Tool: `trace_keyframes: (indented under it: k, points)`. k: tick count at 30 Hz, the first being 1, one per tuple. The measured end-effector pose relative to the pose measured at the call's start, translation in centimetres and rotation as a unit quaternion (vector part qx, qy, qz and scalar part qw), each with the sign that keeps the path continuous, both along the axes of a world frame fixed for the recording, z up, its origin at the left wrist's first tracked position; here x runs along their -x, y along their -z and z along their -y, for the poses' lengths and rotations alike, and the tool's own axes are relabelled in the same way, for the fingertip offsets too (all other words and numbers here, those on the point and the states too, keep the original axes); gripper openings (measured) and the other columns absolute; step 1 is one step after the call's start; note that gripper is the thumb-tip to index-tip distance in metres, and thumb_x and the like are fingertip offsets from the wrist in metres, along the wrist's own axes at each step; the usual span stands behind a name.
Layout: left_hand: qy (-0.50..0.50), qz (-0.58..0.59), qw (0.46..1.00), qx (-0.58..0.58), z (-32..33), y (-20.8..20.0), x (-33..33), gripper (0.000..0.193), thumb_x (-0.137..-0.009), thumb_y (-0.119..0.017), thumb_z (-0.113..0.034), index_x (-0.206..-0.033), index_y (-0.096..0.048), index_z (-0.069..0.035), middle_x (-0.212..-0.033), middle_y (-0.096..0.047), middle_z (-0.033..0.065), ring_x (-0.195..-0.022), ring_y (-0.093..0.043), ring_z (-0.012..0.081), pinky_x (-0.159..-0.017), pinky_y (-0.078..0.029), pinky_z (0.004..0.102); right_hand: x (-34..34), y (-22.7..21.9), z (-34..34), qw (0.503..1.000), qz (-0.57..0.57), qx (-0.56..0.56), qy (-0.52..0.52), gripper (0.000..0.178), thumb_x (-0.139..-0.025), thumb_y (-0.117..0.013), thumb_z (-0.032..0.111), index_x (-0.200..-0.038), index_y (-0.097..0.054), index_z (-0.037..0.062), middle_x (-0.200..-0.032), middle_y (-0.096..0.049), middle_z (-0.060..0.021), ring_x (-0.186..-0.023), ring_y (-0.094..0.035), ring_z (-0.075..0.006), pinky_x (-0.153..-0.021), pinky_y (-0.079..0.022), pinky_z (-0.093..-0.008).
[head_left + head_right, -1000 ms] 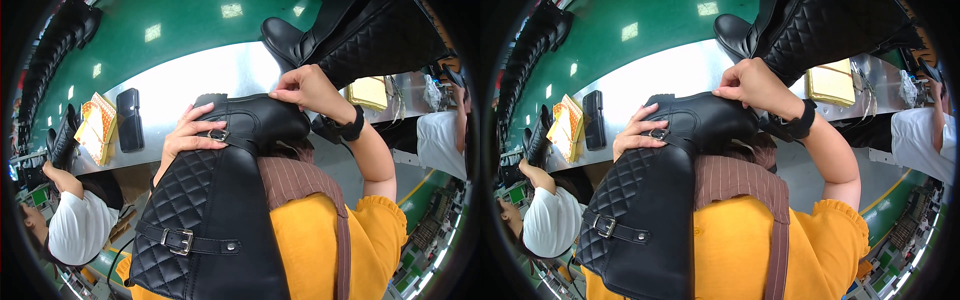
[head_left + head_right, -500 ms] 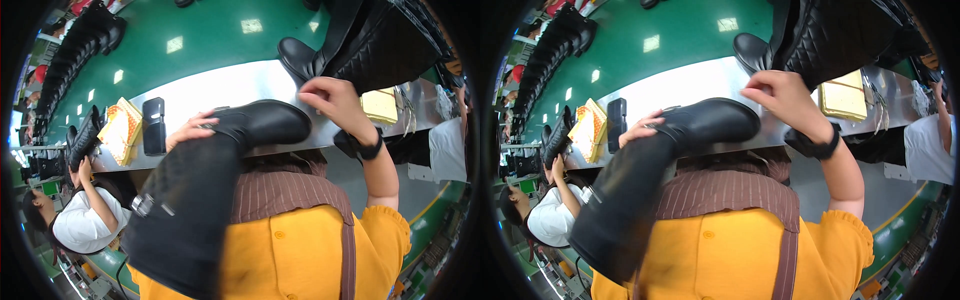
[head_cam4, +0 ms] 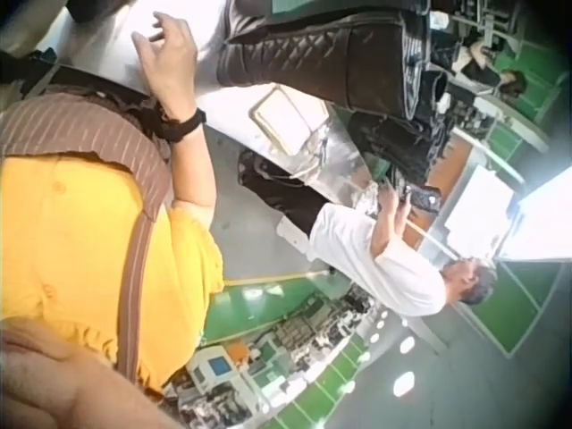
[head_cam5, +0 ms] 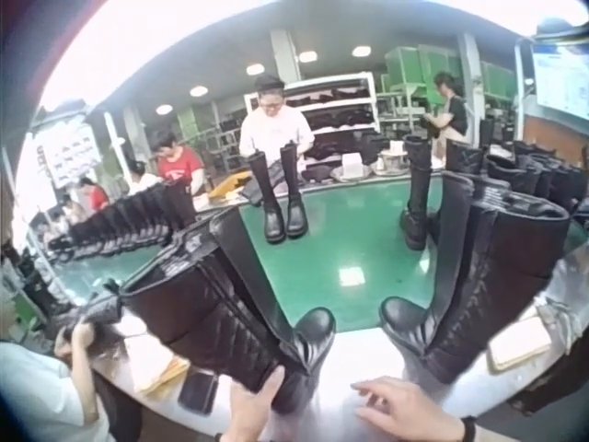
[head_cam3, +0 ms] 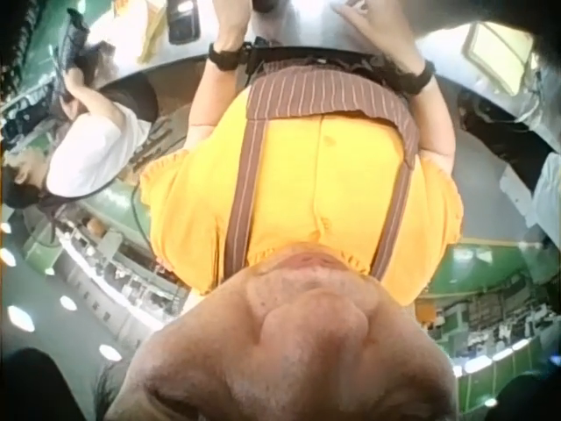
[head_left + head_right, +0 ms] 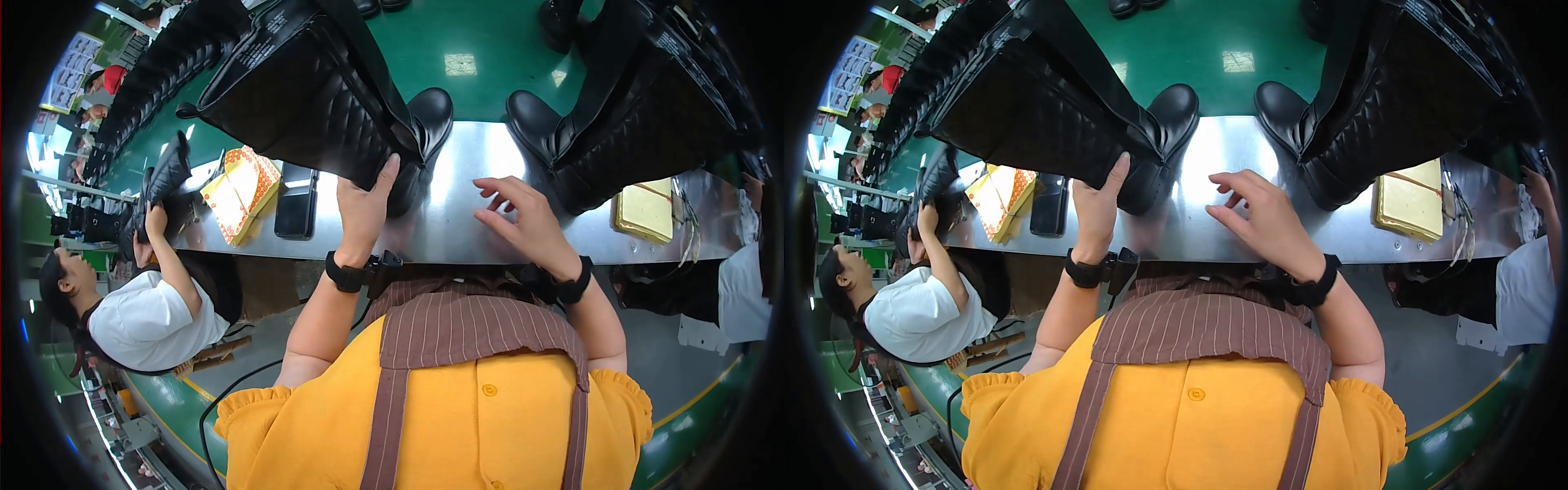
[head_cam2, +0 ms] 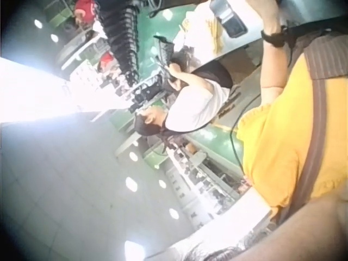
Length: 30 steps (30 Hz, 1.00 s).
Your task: Inspecting and cleaning black leather boots on a factory production line.
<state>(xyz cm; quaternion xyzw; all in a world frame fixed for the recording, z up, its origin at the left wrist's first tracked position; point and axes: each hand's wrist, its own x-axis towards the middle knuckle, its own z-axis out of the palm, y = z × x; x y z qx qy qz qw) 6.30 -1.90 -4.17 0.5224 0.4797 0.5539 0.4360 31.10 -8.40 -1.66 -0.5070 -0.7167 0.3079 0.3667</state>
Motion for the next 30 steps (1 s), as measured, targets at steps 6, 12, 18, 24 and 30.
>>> trace_keyframes:
  k: [6, 12, 18, 24, 30]
  points:
    - [-0.11, -0.179, 0.947, -0.243, 2.2, -3.2, 0.7, 0.081, -0.078, -0.078, -0.015, -0.139, -0.029, 0.002, -0.137, -0.036, 0.0169, -0.126, -0.041, 0.0273, -0.106, -0.033, 0.0424, 3.3, 1.6, -4.3, 0.996, -0.055, 0.063, 0.024, 0.038, -0.086, -0.07, 0.021, -0.118, -0.063, 0.0022, -0.1, -0.066, -0.0133, -0.076, -0.065, -0.0221, -0.071, -0.051, -0.0326]
    - [-0.152, -0.275, 0.817, -0.484, 2.4, -18.2, 3.8, 0.08, -0.073, -0.079, -0.017, -0.136, -0.034, 0.005, -0.132, -0.04, 0.0178, -0.128, -0.04, 0.0313, -0.109, -0.029, 0.0469, 5.8, -3.9, -5.9, 0.968, -0.117, -0.203, 0.092, 0.052, -0.076, -0.075, 0.006, -0.124, -0.055, 0.0054, -0.115, -0.056, -0.0109, -0.069, -0.058, -0.0142, -0.066, -0.047, -0.0268]
    - [0.008, -0.486, 0.794, -0.364, 2.6, -22.1, 1.4, 0.034, -0.05, -0.087, -0.018, -0.079, -0.071, -0.01, -0.071, -0.052, 0.0022, -0.086, -0.049, 0.0254, -0.093, -0.041, 0.0402, 7.8, -8.7, -10.4, 0.968, -0.2, -0.14, 0.065, 0.063, -0.079, -0.077, 0.023, -0.132, -0.048, 0.0059, -0.115, -0.056, -0.0121, -0.081, -0.06, -0.0181, -0.07, -0.048, -0.0303]
    - [0.042, -0.369, 0.865, -0.338, 3.2, -21.6, 3.8, 0.03, -0.044, -0.085, -0.024, -0.07, -0.074, -0.014, -0.065, -0.049, -0.005, -0.086, -0.045, 0.0212, -0.077, -0.038, 0.0328, 9.7, -7.7, -13.3, 0.984, -0.079, -0.137, 0.083, 0.036, -0.095, -0.059, 0.024, -0.123, -0.056, 0.0024, -0.092, -0.063, -0.019, -0.086, -0.061, -0.0361, -0.076, -0.048, -0.041]
    - [0.077, -0.415, 0.82, -0.387, 4.7, -20.9, 3.0, 0.034, -0.046, -0.074, -0.004, -0.076, -0.077, -0.019, -0.069, -0.057, -0.009, -0.085, -0.05, 0.0196, -0.074, -0.04, 0.0278, 7.5, -13.5, -11.0, 0.944, -0.126, -0.299, 0.066, 0.043, -0.086, -0.068, 0.018, -0.126, -0.059, 0.0055, -0.122, -0.059, -0.0132, -0.109, -0.054, -0.0292, -0.091, -0.044, -0.0374]
